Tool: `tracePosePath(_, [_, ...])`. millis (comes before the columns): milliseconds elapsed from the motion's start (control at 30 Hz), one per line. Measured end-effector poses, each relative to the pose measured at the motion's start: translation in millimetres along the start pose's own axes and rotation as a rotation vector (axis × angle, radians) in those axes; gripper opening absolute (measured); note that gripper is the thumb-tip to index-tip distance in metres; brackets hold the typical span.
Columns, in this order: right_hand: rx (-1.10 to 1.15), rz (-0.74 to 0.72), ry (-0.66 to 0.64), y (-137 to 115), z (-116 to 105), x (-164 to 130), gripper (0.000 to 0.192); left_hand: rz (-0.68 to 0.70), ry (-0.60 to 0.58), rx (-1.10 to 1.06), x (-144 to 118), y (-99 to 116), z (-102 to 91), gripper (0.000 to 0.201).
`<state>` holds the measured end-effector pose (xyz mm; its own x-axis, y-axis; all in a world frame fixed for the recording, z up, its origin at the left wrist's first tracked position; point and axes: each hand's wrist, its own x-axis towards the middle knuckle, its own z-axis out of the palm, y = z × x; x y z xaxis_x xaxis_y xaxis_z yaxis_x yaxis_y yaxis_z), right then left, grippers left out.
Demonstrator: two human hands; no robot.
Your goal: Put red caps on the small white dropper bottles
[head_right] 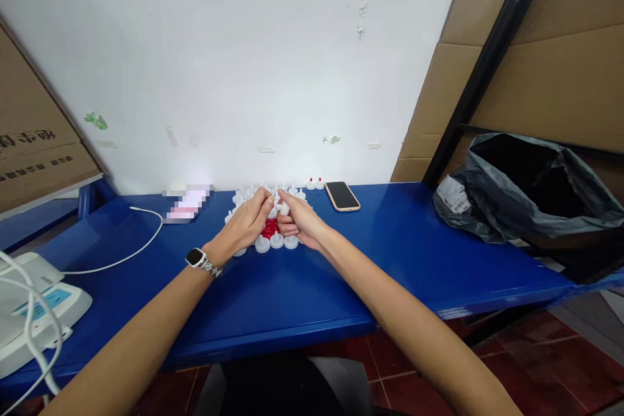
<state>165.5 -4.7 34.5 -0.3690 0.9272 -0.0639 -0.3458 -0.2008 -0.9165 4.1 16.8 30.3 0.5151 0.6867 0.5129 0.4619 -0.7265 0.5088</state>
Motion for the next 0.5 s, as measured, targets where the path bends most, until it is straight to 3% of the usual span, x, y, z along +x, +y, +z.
tracePosePath(200, [-0.136, -0.113, 0.100, 14, 5, 5, 0.035, 0.172, -0.025, 0.181, 1, -7, 5.0, 0.028])
tracePosePath(367, [-0.542, -0.525, 0.308, 12, 3, 5, 0.031, -0.026, 0.152, -0.173, 8, -4, 21.5, 0.036])
tracePosePath(500, [-1.034, -0.682, 0.348, 6, 1, -4, 0.017, -0.157, 0.212, -0.402, 13, -2, 29.7, 0.041])
